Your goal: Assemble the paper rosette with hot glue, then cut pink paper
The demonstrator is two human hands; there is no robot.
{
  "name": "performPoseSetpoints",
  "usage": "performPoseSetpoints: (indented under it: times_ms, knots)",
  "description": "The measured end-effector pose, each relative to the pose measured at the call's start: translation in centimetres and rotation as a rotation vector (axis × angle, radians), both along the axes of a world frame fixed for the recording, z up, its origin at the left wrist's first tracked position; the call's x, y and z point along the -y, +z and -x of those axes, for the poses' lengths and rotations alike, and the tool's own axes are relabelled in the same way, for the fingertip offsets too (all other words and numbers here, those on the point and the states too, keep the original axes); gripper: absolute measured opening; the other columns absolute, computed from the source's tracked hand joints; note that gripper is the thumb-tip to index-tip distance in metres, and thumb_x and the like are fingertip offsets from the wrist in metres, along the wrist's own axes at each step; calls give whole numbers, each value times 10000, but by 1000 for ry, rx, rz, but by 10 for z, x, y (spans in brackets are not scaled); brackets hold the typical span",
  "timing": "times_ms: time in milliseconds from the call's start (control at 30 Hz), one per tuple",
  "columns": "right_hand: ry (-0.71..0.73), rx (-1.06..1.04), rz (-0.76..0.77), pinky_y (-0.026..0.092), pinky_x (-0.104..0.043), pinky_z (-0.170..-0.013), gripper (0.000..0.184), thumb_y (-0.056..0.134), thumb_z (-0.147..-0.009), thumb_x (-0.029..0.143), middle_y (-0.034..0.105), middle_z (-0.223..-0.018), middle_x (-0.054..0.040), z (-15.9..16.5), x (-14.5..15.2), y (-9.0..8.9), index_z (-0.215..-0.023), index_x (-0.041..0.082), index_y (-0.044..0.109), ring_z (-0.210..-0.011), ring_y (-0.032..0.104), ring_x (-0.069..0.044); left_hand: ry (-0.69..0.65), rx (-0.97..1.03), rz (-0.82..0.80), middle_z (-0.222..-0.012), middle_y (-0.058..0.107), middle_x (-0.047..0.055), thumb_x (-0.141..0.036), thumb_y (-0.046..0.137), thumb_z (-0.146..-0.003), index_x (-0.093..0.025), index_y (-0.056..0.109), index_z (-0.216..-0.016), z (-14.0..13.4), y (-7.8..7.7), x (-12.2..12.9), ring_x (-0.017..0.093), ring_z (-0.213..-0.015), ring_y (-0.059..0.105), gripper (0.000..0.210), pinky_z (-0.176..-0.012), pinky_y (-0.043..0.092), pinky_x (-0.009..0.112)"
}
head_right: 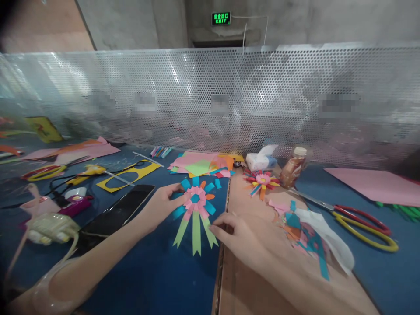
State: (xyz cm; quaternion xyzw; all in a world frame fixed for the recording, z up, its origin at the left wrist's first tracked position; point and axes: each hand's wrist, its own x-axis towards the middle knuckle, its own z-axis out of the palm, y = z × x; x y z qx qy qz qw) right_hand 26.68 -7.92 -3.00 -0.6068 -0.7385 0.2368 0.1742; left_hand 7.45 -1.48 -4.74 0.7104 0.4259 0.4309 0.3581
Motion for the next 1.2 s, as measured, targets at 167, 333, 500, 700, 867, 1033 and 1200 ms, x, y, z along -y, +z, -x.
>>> performPoseSetpoints:
  times_ms: [167,333,500,700,867,1033,1200]
  knots:
    - [9,52,44,440,-210,-705,196,458,-827,262,655,-814,9,3,1,12,-786,174,628,-784,585,-131,4,-80,-32,-746,593,2,-349,519,-758,-142,608,-765,0,1,1,147,-712,513,225,-653,385,237]
    - [-85,-77,62,448,-248,-738,304,373,-847,312,665,-867,-15,1,4,11,-759,202,641,-858,592,-181,10,-124,-84,-717,570,-15,-344,524,-759,-147,589,-743,-1,2,2,119,-671,484,208,-612,373,215]
    - [-64,-227,-82,461,-289,-678,324,390,-787,412,651,-822,-50,-7,6,-2,-803,197,631,-782,590,-210,-49,-164,-113,-678,539,-27,-348,530,-767,-150,569,-729,-3,0,9,96,-612,433,206,-547,342,196]
    - [-103,-487,29,447,-281,-676,316,473,-757,436,644,-831,-38,4,3,6,-890,187,613,-795,576,-201,-127,-164,-101,-678,547,-27,-346,538,-773,-151,587,-752,-8,-3,13,99,-630,450,203,-581,360,202]
    - [-129,-742,105,418,-259,-689,232,606,-708,396,637,-733,-22,6,-8,-1,-701,164,621,-771,578,-180,-134,-23,36,-721,546,-17,-410,496,-795,-174,548,-898,-10,-3,12,102,-580,476,262,-515,384,206]
    - [-264,-921,14,408,-249,-731,264,662,-679,433,650,-828,-15,-13,-23,-17,-760,182,637,-816,576,-162,-162,102,164,-756,563,9,-447,321,-868,-157,445,-1088,-11,-2,9,125,-617,525,384,-565,429,240]
    - [-273,-920,18,421,-250,-739,272,678,-661,437,664,-845,-24,-16,-23,-16,-756,183,654,-838,582,-170,-264,47,230,-755,587,11,-460,426,-830,-160,508,-760,-15,-7,9,145,-727,561,319,-687,435,259]
